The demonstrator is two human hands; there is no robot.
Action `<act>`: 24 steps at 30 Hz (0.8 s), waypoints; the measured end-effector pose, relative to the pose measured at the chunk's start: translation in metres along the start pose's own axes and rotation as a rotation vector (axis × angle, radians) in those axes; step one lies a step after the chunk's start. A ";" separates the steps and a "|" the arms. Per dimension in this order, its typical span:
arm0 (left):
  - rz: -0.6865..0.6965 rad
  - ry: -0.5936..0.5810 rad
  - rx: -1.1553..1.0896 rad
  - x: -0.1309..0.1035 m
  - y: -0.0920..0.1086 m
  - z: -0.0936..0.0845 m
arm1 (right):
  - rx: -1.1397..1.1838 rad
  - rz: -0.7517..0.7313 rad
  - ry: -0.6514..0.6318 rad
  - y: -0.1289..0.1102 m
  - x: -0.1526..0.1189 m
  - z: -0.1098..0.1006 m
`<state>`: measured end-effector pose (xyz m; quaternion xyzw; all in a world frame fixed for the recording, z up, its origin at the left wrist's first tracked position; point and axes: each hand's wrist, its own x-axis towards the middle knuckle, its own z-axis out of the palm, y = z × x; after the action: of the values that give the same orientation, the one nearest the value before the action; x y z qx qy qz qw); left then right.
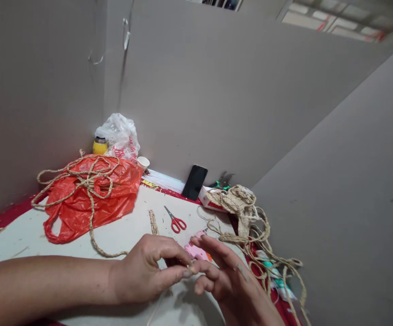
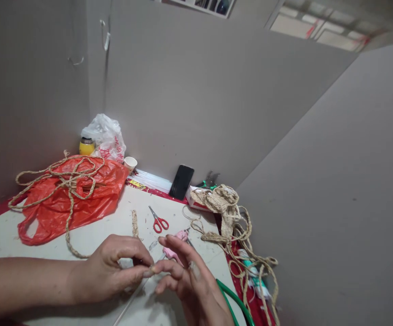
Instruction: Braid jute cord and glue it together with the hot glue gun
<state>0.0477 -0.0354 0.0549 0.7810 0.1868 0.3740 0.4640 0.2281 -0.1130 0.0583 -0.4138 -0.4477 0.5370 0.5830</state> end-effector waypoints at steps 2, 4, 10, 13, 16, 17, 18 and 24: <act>0.010 -0.005 0.021 0.000 0.001 -0.001 | 0.003 0.015 0.001 0.000 0.000 0.001; -0.003 -0.007 0.031 0.000 0.001 -0.001 | 0.017 0.024 -0.009 0.001 0.000 0.000; -0.032 -0.027 -0.036 0.004 -0.001 -0.004 | 0.061 0.048 -0.047 0.003 -0.001 -0.003; 0.002 -0.010 -0.001 0.000 -0.001 -0.002 | 0.079 0.047 -0.047 0.005 0.001 -0.005; 0.040 -0.068 -0.045 -0.007 0.006 0.004 | -0.007 0.027 -0.010 0.010 0.004 -0.007; 0.011 -0.093 -0.111 -0.008 0.010 0.006 | -0.041 0.024 0.009 0.013 0.005 -0.009; -0.058 -0.104 -0.210 -0.009 0.012 0.007 | -0.072 0.022 0.035 0.016 0.005 -0.010; -0.505 -0.069 -0.769 0.004 0.001 0.008 | -0.389 -0.246 0.080 0.029 0.000 -0.010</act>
<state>0.0564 -0.0375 0.0548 0.4944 0.2033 0.2652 0.8024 0.2307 -0.1110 0.0272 -0.4816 -0.5664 0.3488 0.5705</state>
